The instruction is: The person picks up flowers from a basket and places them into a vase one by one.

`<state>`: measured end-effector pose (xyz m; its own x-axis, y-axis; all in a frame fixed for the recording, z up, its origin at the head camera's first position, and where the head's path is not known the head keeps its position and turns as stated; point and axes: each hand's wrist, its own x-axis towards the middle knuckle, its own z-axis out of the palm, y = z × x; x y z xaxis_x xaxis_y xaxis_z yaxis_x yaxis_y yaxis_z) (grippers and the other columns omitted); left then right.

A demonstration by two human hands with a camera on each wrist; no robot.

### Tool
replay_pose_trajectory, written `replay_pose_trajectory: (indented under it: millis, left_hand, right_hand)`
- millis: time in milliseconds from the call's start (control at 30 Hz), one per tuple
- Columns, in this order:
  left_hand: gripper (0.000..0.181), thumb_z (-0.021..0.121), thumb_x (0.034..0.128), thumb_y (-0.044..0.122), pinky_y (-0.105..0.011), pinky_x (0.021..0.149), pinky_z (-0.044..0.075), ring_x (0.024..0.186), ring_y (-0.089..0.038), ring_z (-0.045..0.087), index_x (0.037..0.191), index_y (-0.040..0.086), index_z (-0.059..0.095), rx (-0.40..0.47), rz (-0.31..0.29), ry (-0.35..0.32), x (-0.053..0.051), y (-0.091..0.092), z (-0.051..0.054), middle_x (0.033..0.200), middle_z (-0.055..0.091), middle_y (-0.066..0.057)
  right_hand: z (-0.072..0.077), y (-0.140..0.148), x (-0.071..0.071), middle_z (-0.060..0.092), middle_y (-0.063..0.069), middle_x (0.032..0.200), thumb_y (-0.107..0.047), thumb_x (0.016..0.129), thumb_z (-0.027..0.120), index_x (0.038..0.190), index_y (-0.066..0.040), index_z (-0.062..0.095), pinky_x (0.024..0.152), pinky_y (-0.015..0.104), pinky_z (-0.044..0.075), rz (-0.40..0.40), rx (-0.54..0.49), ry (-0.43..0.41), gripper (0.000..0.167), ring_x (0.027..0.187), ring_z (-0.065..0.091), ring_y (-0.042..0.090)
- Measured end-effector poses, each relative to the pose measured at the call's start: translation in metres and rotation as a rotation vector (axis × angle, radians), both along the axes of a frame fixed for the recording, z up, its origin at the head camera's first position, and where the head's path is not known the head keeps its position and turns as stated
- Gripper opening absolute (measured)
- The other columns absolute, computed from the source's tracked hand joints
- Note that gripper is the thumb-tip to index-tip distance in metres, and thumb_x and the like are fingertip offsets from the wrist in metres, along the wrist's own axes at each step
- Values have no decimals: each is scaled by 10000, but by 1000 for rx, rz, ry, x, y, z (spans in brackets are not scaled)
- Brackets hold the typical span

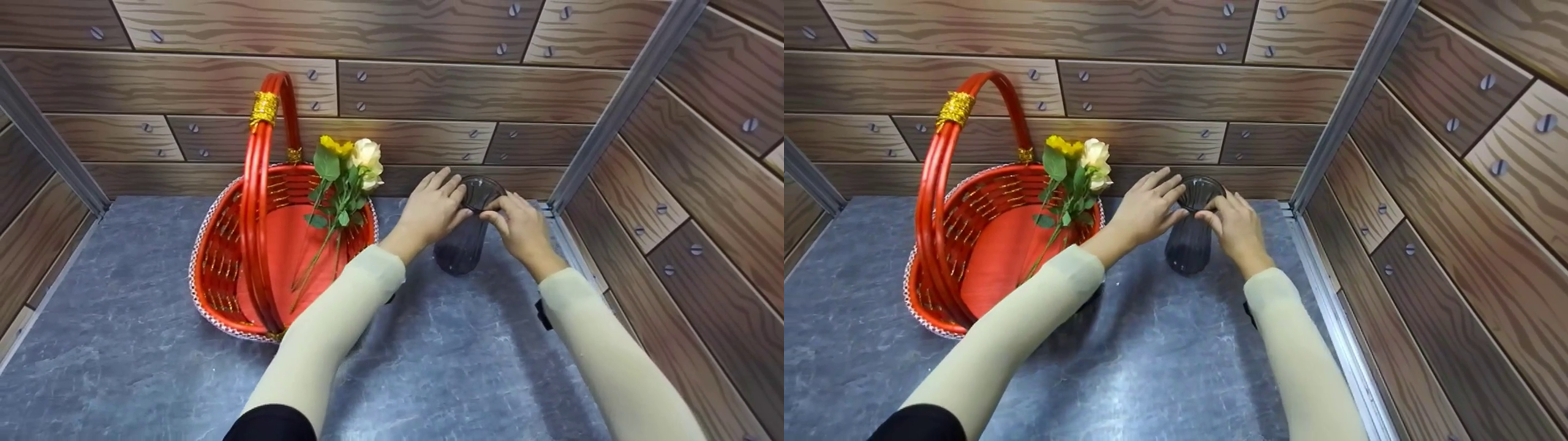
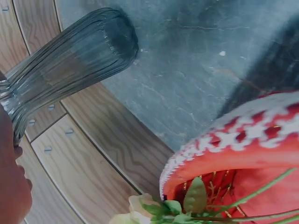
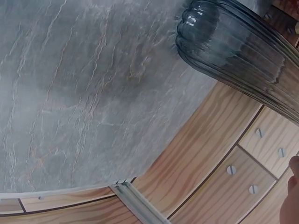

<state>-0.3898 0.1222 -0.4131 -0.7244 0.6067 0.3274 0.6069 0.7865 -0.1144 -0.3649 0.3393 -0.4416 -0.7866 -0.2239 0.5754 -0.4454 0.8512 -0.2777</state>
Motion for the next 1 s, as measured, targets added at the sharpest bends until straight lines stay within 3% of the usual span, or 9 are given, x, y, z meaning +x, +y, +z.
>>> replay_pose_trajectory:
  millis: [167,267,400,533,667,867,1000]
  left_hand:
    - [608,388,1051,508,-380,1253,147,1523,-271,223,1516,120,438,44,-13,-25,3,-5,-4,1586,391,-52]
    - [676,363,1048,534,-382,1257,114,1537,-265,170,1568,104,322,51,-13,-70,4,-9,-7,1619,321,-52]
    - [788,289,1023,613,-382,1261,67,1549,-245,97,1607,99,161,15,-16,-136,3,-16,-5,1656,220,-46]
    - [880,262,982,685,-386,1261,45,1553,-242,48,1613,96,86,-32,-47,-177,2,-20,1,1672,150,-47]
    - [940,276,951,725,-390,1261,61,1553,-242,33,1612,93,61,-60,-57,-199,0,-22,6,1676,119,-51]
    - [944,288,949,726,-377,1261,63,1553,-221,7,1611,87,77,-51,-36,-259,-2,-22,9,1677,120,-64]
    - [938,290,953,720,-384,1261,70,1553,-222,-4,1611,87,80,-54,-16,-289,0,-22,12,1679,114,-65]
  right_hand:
    - [1,-5,6,652,184,1300,-405,830,671,949,-81,655,1041,584,445,12,-16,-11,346,1241,573,441]
    - [1,-8,8,685,154,1222,-429,848,645,964,-96,652,959,584,488,42,-16,-17,353,1170,618,410]
    - [0,-9,11,687,117,1149,-418,897,626,1020,-108,659,865,550,518,100,-7,-30,335,1057,657,359]
    - [1,-7,15,676,102,1190,-377,921,638,1086,-107,666,909,537,513,141,3,-65,318,1081,654,340]
    - [4,-7,17,669,93,1191,-363,926,641,1110,-109,667,920,531,507,149,5,-106,314,1083,651,331]
    - [9,-10,14,675,75,1114,-317,928,661,1082,-96,664,881,507,517,176,-3,-131,269,1017,667,312]
    - [12,-9,12,682,80,1151,-329,935,666,1102,-105,668,912,516,510,172,15,-145,280,1063,663,320]
